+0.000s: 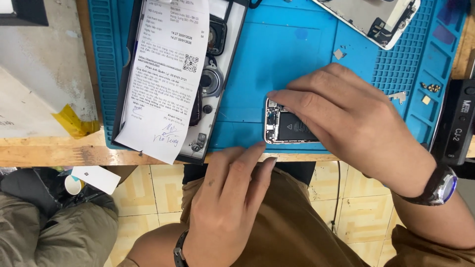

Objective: A person is shown performing the final assembly of a smartphone, including applying adhesive to the frame and attaching the back panel.

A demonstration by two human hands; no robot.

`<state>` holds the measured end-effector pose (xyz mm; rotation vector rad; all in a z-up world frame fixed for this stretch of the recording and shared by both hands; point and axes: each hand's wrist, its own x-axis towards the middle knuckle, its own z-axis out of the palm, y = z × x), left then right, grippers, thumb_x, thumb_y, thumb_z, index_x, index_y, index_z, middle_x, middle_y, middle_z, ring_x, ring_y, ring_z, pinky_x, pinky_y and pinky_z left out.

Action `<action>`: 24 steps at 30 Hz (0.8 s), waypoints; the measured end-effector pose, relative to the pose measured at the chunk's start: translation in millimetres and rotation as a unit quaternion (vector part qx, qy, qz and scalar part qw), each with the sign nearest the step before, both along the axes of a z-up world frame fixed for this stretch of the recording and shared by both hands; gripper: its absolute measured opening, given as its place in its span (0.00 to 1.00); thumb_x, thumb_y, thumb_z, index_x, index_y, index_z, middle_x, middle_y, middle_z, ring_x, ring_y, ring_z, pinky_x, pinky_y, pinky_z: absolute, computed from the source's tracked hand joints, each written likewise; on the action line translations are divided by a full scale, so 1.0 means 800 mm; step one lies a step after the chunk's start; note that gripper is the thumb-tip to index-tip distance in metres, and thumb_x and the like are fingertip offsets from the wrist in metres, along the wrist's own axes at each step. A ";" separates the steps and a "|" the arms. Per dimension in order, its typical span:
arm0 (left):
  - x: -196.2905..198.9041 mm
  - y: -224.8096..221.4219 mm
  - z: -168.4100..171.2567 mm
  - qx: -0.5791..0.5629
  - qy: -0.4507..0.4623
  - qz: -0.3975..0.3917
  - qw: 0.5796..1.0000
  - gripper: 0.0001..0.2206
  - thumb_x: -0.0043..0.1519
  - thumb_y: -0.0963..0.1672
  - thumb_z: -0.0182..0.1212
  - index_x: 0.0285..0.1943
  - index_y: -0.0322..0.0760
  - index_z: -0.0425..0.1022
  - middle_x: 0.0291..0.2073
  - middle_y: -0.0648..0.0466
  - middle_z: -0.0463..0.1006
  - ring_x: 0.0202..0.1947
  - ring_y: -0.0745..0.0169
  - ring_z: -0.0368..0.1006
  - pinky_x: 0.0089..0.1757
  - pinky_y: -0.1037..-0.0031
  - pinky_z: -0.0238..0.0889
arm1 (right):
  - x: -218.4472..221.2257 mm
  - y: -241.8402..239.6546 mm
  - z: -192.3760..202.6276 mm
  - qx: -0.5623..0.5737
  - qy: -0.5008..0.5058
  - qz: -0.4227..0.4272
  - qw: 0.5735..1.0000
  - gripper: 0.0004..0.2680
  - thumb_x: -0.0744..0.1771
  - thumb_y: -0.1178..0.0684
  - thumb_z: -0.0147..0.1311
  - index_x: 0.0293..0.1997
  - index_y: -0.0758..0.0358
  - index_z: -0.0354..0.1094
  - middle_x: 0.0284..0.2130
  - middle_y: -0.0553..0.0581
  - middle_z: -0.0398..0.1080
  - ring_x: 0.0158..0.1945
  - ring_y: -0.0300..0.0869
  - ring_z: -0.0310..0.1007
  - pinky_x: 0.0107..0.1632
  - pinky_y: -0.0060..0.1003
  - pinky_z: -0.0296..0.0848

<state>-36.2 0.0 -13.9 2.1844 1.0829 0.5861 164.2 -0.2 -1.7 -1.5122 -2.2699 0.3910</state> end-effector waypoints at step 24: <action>0.035 0.013 -0.010 0.052 0.073 -0.002 0.996 0.17 0.63 0.42 0.60 0.60 0.36 0.65 0.41 0.51 0.65 0.38 0.63 0.70 0.33 0.72 0.69 | 0.007 -0.004 -0.010 -0.036 0.024 -0.048 0.998 0.02 0.66 0.63 0.53 0.39 0.70 0.65 0.39 0.65 0.65 0.43 0.54 0.66 0.48 0.46 0.67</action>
